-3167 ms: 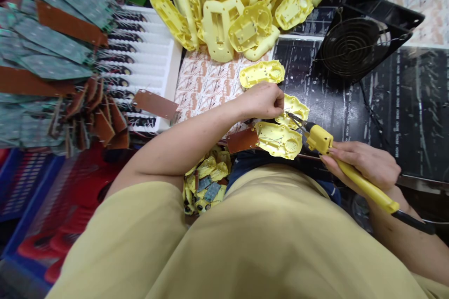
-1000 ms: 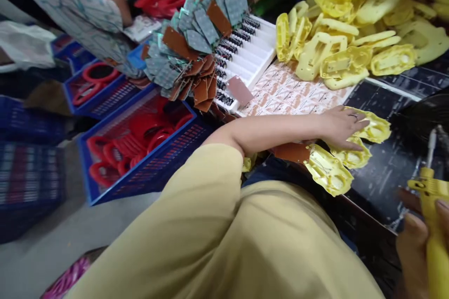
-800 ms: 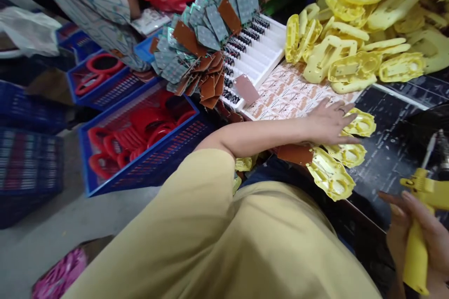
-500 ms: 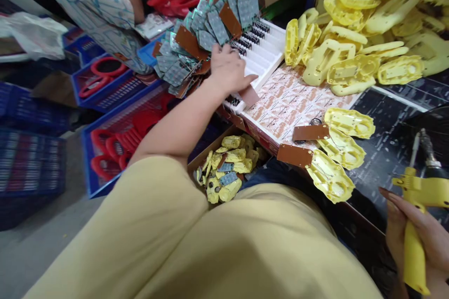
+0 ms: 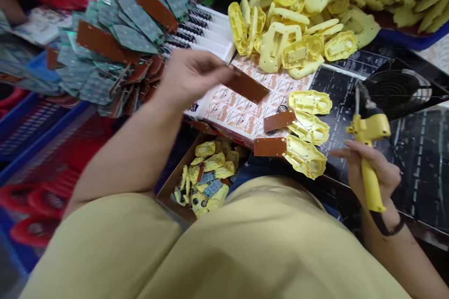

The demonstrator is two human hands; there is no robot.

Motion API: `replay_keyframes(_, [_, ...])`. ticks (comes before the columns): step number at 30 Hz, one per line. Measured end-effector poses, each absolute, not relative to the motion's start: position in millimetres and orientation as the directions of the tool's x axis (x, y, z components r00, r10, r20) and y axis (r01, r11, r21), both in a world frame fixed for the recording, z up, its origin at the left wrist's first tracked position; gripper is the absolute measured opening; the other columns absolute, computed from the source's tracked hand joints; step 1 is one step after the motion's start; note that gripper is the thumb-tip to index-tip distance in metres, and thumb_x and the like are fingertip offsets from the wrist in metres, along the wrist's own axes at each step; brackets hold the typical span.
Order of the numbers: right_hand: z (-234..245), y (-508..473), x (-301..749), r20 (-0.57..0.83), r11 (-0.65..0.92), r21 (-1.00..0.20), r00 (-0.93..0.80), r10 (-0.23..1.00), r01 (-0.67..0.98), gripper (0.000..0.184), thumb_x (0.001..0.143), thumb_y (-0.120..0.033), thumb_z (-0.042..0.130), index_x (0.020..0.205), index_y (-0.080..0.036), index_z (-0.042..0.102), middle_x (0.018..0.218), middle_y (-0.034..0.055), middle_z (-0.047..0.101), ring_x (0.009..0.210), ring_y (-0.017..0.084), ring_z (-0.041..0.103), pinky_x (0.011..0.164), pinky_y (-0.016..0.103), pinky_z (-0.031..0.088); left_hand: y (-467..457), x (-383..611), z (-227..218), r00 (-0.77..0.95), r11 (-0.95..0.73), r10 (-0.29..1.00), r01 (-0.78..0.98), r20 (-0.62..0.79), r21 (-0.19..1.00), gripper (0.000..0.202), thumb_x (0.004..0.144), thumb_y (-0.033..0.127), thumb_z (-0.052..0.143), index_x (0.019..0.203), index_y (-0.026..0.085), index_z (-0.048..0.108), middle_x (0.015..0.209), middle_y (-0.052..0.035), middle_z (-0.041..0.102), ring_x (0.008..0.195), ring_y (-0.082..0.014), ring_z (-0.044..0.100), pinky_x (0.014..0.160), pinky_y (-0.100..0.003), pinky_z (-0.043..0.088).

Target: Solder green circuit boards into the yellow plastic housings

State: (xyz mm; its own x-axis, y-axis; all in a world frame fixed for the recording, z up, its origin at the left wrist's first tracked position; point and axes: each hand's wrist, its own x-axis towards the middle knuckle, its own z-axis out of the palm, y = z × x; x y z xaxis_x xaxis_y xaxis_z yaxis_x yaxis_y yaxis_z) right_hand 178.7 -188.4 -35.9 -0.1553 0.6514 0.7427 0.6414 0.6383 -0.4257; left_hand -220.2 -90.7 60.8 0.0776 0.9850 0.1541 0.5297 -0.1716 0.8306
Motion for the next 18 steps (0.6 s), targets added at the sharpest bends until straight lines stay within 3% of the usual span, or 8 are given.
replay_keyframes(2, [-33,-184,164,0.701,0.640,-0.521,-0.144,0.698,0.565,0.019,0.096,-0.024,0.081,0.111,-0.029,0.071,0.104,0.0034,0.086,0.084,0.024,0.084,0.075,0.028,0.069,-96,-168,47,0.244,-0.230,0.959,0.393,0.140,0.890,0.042,0.077,0.064,0.088,0.077,0.023,0.079,0.086,-0.0009,0.083,0.083,-0.0176,0.069,0.081,-0.039,0.056])
replay_keyframes(4, [-32,-181,151,0.667,0.634,-0.612,-0.122,0.735,0.473,0.026,0.092,-0.031,0.087,0.107,-0.027,0.066,0.116,0.0076,0.084,0.099,0.027,0.084,0.085,0.033,0.071,-100,-125,32,0.388,-0.245,0.914,0.295,0.118,0.924,0.037,0.078,0.056,0.087,0.076,0.020,0.079,0.083,-0.0045,0.082,0.083,-0.0195,0.074,0.078,-0.035,0.059])
replay_keyframes(7, [-29,-183,142,0.662,0.603,-0.667,-0.024,0.749,0.439,0.030,0.091,-0.033,0.089,0.104,-0.027,0.063,0.100,0.0019,0.085,0.088,0.023,0.084,0.080,0.032,0.071,-104,-91,20,0.502,-0.208,0.860,0.181,0.092,0.961,0.028,0.079,0.046,0.087,0.077,0.020,0.081,0.081,-0.0041,0.081,0.085,-0.0191,0.077,0.078,-0.028,0.060])
replay_keyframes(9, [-25,-186,142,0.699,0.595,-0.611,0.003,0.715,0.522,0.025,0.092,-0.030,0.087,0.100,-0.028,0.064,0.089,-0.0032,0.082,0.073,0.019,0.081,0.070,0.028,0.069,-103,-83,20,0.555,-0.144,0.830,0.126,0.050,0.981,0.026,0.078,0.044,0.090,0.082,0.019,0.083,0.085,-0.0047,0.083,0.086,-0.0187,0.077,0.081,-0.028,0.061])
replay_keyframes(13, [-16,-190,148,0.763,0.644,-0.441,-0.116,0.636,0.625,0.021,0.092,-0.023,0.086,0.099,-0.028,0.066,0.087,-0.0055,0.082,0.069,0.016,0.079,0.066,0.025,0.066,-101,-73,28,0.590,-0.005,0.806,0.080,-0.043,0.997,0.034,0.078,0.044,0.094,0.095,0.016,0.085,0.093,-0.0067,0.084,0.088,-0.0182,0.078,0.081,-0.028,0.063])
replay_keyframes(18, [-10,-189,149,0.802,0.649,-0.325,-0.164,0.575,0.688,0.021,0.093,-0.021,0.085,0.102,-0.029,0.068,0.085,-0.0053,0.081,0.066,0.015,0.077,0.062,0.023,0.062,-106,-55,28,0.491,-0.049,0.871,0.035,0.025,0.998,0.029,0.079,0.038,0.094,0.088,0.014,0.082,0.091,-0.0064,0.083,0.085,-0.0163,0.078,0.079,-0.025,0.063])
